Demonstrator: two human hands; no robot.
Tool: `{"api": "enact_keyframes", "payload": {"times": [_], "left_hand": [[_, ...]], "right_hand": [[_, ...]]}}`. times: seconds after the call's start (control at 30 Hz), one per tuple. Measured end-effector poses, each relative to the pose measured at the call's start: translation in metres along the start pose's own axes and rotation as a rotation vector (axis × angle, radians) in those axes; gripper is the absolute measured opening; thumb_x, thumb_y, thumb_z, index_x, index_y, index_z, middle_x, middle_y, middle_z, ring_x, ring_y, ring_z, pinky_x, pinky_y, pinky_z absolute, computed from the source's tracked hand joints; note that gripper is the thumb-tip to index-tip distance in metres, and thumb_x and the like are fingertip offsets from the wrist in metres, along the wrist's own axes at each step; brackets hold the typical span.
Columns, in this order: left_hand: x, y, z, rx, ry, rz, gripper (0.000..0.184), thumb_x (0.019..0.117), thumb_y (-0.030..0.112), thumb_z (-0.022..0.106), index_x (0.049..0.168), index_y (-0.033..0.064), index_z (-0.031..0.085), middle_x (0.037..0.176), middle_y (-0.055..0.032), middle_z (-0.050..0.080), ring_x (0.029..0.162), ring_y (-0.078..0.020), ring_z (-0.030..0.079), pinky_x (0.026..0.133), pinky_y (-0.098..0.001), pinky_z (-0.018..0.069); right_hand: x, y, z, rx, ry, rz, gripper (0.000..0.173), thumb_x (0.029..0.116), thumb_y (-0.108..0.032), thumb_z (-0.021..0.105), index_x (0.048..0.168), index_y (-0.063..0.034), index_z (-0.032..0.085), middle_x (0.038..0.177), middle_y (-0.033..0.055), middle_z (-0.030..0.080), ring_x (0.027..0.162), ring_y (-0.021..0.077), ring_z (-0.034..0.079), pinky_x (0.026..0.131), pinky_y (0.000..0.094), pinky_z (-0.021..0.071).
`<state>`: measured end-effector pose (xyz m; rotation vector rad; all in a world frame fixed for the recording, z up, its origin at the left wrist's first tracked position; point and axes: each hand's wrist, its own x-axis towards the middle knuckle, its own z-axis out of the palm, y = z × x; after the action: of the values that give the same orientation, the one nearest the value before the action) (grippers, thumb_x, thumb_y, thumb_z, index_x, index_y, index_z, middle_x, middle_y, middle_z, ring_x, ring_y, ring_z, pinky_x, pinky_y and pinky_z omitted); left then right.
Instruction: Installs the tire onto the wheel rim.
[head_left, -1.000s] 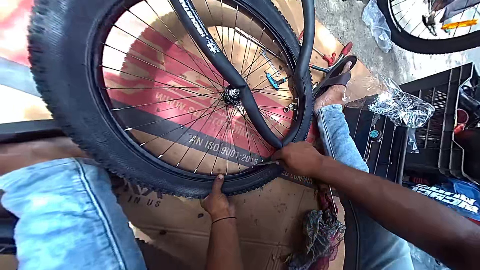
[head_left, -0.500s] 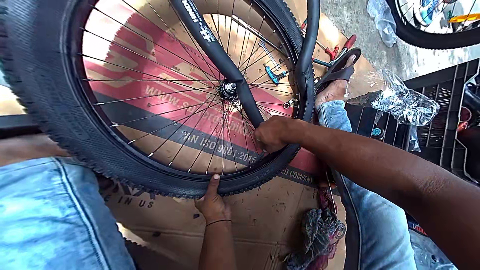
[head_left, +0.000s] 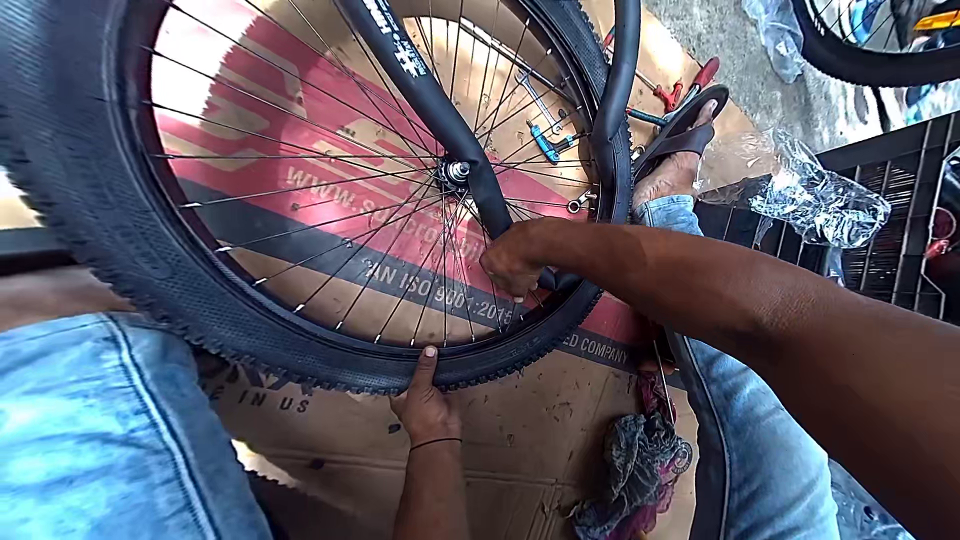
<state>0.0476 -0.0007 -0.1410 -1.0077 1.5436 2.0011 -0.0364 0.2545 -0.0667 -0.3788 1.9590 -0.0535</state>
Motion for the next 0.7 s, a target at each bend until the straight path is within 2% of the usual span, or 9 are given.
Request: {"api": "enact_keyframes", "payload": {"times": [0.13, 0.2, 0.27, 0.37, 0.47, 0.57, 0.6, 0.63, 0.7], "left_hand": [[0.000, 0.002, 0.000, 0.005, 0.012, -0.009, 0.049, 0.0922, 0.003, 0.072, 0.136, 0.0057, 0.051, 0.118, -0.0139, 0.067, 0.105, -0.0241, 0.069, 0.090, -0.0461, 0.0596], [0.001, 0.003, 0.002, 0.007, 0.017, -0.009, 0.049, 0.0921, 0.003, 0.072, 0.136, 0.0052, 0.051, 0.118, -0.0140, 0.067, 0.104, -0.0241, 0.069, 0.090, -0.0462, 0.0596], [-0.001, 0.003, 0.001, 0.018, 0.004, -0.017, 0.051, 0.0927, 0.004, 0.072, 0.139, 0.0054, 0.049, 0.120, -0.0141, 0.066, 0.105, -0.0239, 0.069, 0.090, -0.0458, 0.0593], [0.001, 0.006, -0.001, 0.029, -0.018, -0.017, 0.053, 0.0929, 0.005, 0.072, 0.140, 0.0057, 0.048, 0.122, -0.0141, 0.066, 0.107, -0.0239, 0.068, 0.092, -0.0456, 0.0588], [0.000, 0.010, -0.001, 0.054, -0.014, -0.014, 0.051, 0.0929, 0.006, 0.073, 0.138, 0.0046, 0.049, 0.119, -0.0133, 0.067, 0.105, -0.0229, 0.069, 0.090, -0.0450, 0.0597], [0.000, 0.011, 0.001, 0.076, 0.026, 0.002, 0.052, 0.0915, 0.007, 0.075, 0.137, 0.0033, 0.051, 0.119, -0.0142, 0.068, 0.105, -0.0236, 0.069, 0.089, -0.0450, 0.0602], [0.000, 0.011, 0.002, 0.074, 0.042, 0.005, 0.053, 0.0911, 0.007, 0.076, 0.137, 0.0034, 0.051, 0.119, -0.0145, 0.067, 0.105, -0.0240, 0.069, 0.089, -0.0454, 0.0602], [-0.001, 0.011, 0.004, 0.072, 0.052, 0.003, 0.054, 0.0909, 0.008, 0.076, 0.138, 0.0038, 0.050, 0.119, -0.0146, 0.067, 0.106, -0.0243, 0.069, 0.089, -0.0459, 0.0601], [-0.005, 0.010, 0.005, 0.079, 0.048, -0.006, 0.056, 0.0910, 0.008, 0.076, 0.140, 0.0045, 0.049, 0.121, -0.0153, 0.067, 0.107, -0.0250, 0.069, 0.090, -0.0471, 0.0601]], "right_hand": [[-0.021, -0.028, 0.005, 0.006, 0.061, 0.090, 0.024, 0.0876, -0.032, 0.073, 0.094, -0.0104, 0.064, 0.079, 0.0104, 0.063, 0.073, 0.0314, 0.065, 0.059, 0.0551, 0.0479], [-0.044, -0.050, 0.010, 0.168, 0.067, 0.235, 0.030, 0.0860, -0.030, 0.075, 0.103, -0.0077, 0.066, 0.089, 0.0155, 0.066, 0.084, 0.0367, 0.067, 0.062, 0.0579, 0.0501], [-0.066, -0.071, 0.023, 0.412, 0.024, 0.394, 0.029, 0.0912, -0.029, 0.071, 0.109, -0.0057, 0.067, 0.098, 0.0197, 0.067, 0.092, 0.0408, 0.067, 0.067, 0.0614, 0.0523], [-0.076, -0.072, 0.036, 0.654, -0.074, 0.419, 0.029, 0.0984, -0.029, 0.063, 0.100, 0.0002, 0.066, 0.098, 0.0220, 0.067, 0.092, 0.0408, 0.066, 0.071, 0.0636, 0.0504], [-0.067, -0.069, 0.044, 0.741, -0.142, 0.308, 0.029, 0.1022, -0.018, 0.054, 0.088, 0.0054, 0.064, 0.085, 0.0186, 0.061, 0.077, 0.0317, 0.059, 0.068, 0.0544, 0.0464], [-0.079, -0.089, 0.054, 0.982, -0.132, 0.399, 0.033, 0.1064, -0.019, 0.050, 0.107, 0.0106, 0.066, 0.110, 0.0271, 0.065, 0.104, 0.0388, 0.064, 0.088, 0.0594, 0.0499], [-0.082, -0.100, 0.060, 1.125, -0.102, 0.466, 0.035, 0.1079, -0.021, 0.048, 0.110, 0.0090, 0.065, 0.110, 0.0252, 0.064, 0.103, 0.0361, 0.063, 0.088, 0.0561, 0.0499], [-0.082, -0.118, 0.073, 1.309, -0.052, 0.539, 0.034, 0.1091, -0.024, 0.045, 0.109, 0.0052, 0.062, 0.102, 0.0194, 0.059, 0.091, 0.0299, 0.058, 0.080, 0.0498, 0.0475], [-0.069, -0.168, 0.103, 1.674, 0.079, 0.681, 0.042, 0.1123, -0.032, 0.039, 0.118, 0.0030, 0.061, 0.107, 0.0204, 0.061, 0.093, 0.0307, 0.060, 0.081, 0.0504, 0.0497]]}}
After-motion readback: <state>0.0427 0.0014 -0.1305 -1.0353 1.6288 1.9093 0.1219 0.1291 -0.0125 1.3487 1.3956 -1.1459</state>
